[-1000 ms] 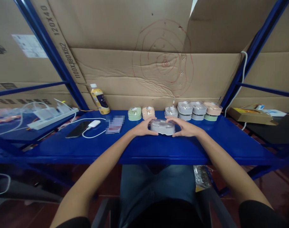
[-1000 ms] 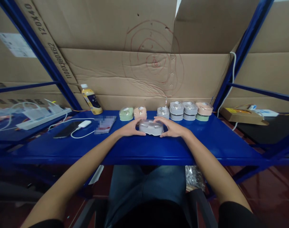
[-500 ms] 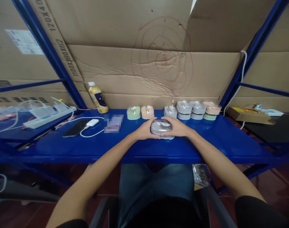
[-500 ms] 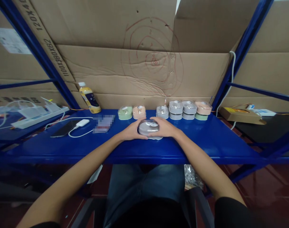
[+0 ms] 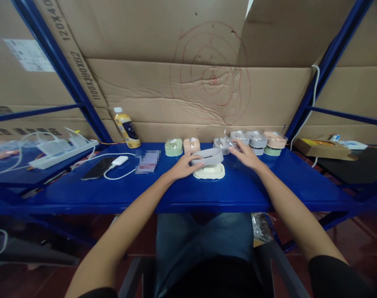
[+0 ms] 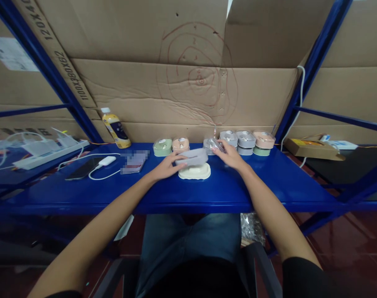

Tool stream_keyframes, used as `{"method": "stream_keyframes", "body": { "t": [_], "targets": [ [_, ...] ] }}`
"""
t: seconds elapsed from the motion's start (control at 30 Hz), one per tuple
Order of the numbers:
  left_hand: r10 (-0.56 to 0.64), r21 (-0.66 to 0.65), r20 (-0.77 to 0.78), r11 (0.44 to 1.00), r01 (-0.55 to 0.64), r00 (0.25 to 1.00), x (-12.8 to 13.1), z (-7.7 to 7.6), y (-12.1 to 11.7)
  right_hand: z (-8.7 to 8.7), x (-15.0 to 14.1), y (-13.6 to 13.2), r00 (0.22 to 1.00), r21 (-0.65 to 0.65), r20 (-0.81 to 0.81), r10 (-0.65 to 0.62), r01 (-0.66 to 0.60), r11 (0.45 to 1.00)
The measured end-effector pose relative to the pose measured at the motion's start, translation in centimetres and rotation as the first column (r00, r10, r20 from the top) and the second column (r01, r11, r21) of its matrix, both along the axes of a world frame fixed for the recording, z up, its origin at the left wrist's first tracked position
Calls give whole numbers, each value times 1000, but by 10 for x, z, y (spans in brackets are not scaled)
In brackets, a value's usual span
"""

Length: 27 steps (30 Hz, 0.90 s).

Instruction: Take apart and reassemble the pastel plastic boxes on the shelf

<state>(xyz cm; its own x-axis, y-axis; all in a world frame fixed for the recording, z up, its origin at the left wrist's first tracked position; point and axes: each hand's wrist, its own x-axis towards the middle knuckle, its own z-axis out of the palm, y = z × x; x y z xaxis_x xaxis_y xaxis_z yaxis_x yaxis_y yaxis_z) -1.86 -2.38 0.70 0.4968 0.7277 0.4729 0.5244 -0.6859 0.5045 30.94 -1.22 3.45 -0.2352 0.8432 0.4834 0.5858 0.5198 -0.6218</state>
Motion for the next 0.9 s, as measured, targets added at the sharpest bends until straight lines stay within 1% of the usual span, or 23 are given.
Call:
{"method": "stream_keyframes", "body": {
  "t": [0.07, 0.1, 0.2, 0.23, 0.27, 0.3, 0.33, 0.37, 0.43, 0.5, 0.57, 0.63, 0.7, 0.8, 0.9],
  "targets": [
    [122, 35, 64, 992, -124, 990, -7, 3, 7, -1, 0, 0, 1000, -26, -21, 16, -17, 1000],
    [193, 54, 97, 979, -199, 976, -11, 4, 10, -2, 1, 1, 999, -46, -40, 21, -22, 999],
    [388, 93, 197, 907, -411, 900, -21, 7, 16, -5, 3, 3, 996, -99, -92, 20, -29, 995],
    [430, 92, 215, 885, -457, 877, -24, 8, 17, -6, 4, 5, 995, -106, -99, 19, -30, 994],
    [451, 84, 217, 875, -477, 866, -25, 8, 17, -7, 4, 7, 994, -106, -103, 18, -29, 994],
    [446, 74, 201, 881, -468, 872, -25, 9, 16, -9, 5, 8, 994, -100, -104, 18, -28, 995],
    [414, 63, 168, 901, -428, 895, -25, 9, 15, -10, 5, 10, 994, -91, -105, 17, -26, 996],
    [352, 54, 123, 931, -360, 928, -24, 10, 13, -10, 5, 11, 994, -81, -105, 18, -26, 996],
    [168, 37, 26, 985, -169, 985, -19, 12, 5, -10, 4, 12, 994, -65, -108, 17, -25, 998],
    [-13, 12, -51, 1000, 14, 999, -13, 13, -3, -9, 3, 9, 995, -59, -99, 22, -28, 998],
    [-127, -22, -102, 992, 126, 987, -8, 13, -10, -6, 0, 5, 996, -57, -78, 36, -41, 998],
    [-171, -53, -129, 985, 166, 977, -5, 12, -14, -4, -5, -1, 997, -37, -48, 66, -68, 997],
    [-177, -65, -131, 983, 170, 975, -2, 8, -13, -3, -11, -7, 994, 7, 6, 113, -113, 994],
    [-115, -67, -82, 992, 110, 990, 2, 1, -10, -7, -25, -13, 970, 83, 130, 204, -215, 973],
    [-44, -109, -6, 993, 43, 999, 8, -4, -8, -12, -41, -16, 938, 96, 243, 247, -277, 956]
  ]
}}
